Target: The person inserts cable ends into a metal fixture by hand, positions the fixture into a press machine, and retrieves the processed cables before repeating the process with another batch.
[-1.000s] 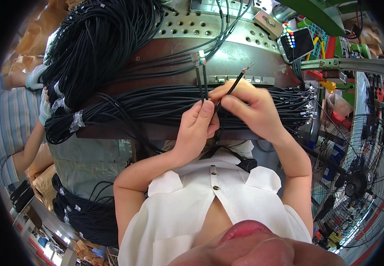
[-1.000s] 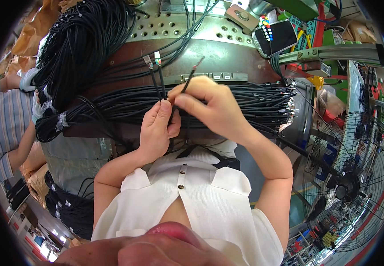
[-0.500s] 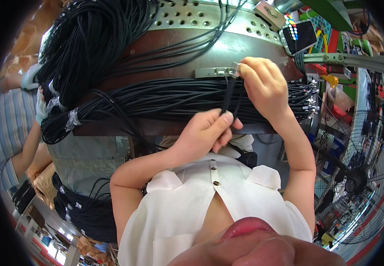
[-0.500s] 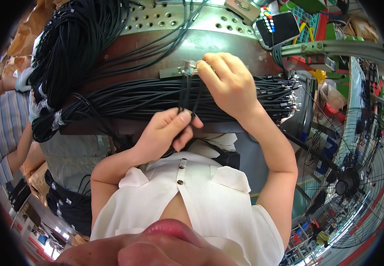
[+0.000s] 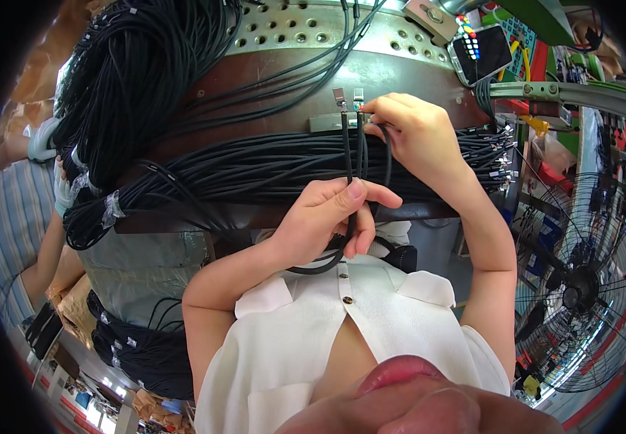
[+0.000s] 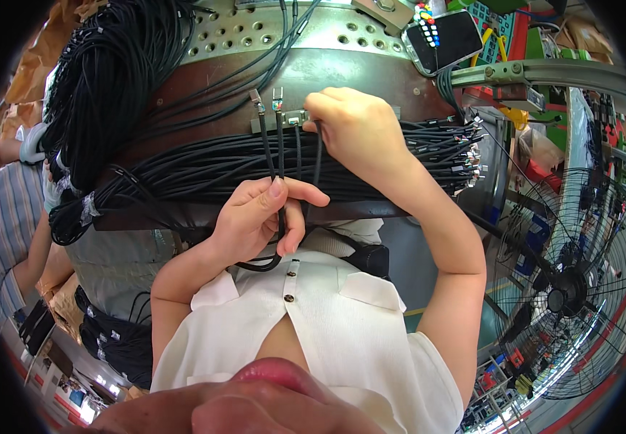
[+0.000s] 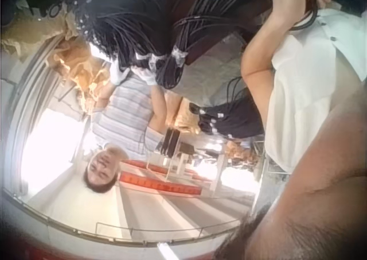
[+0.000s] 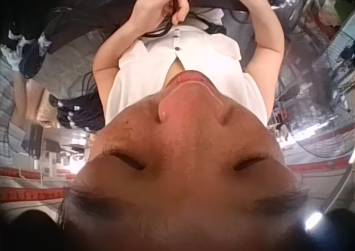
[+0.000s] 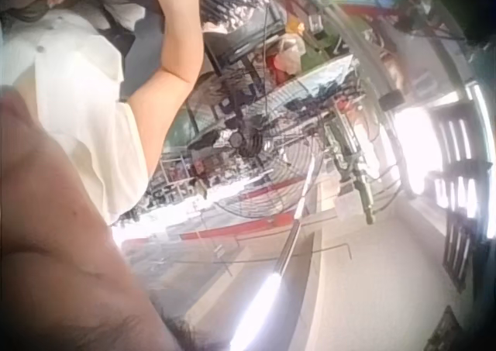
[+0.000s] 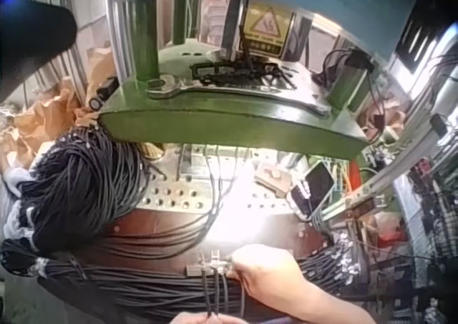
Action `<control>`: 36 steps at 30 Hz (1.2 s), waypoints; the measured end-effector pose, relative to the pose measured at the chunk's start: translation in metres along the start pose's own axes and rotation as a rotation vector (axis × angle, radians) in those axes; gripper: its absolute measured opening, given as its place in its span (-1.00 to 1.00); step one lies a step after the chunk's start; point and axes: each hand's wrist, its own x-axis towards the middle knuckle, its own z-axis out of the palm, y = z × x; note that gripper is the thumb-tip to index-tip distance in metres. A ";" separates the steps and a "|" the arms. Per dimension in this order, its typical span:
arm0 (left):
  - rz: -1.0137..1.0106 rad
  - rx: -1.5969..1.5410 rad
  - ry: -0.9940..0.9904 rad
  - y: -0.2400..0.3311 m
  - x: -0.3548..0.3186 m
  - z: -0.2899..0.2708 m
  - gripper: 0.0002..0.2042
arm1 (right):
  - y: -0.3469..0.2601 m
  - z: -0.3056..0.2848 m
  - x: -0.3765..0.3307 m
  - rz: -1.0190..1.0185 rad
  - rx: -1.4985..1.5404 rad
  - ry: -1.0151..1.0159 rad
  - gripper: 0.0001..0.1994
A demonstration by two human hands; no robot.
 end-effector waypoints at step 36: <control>-0.290 0.193 0.030 0.016 0.021 0.011 -0.55 | 0.022 -0.027 -0.016 -0.116 -0.104 -0.006 -0.84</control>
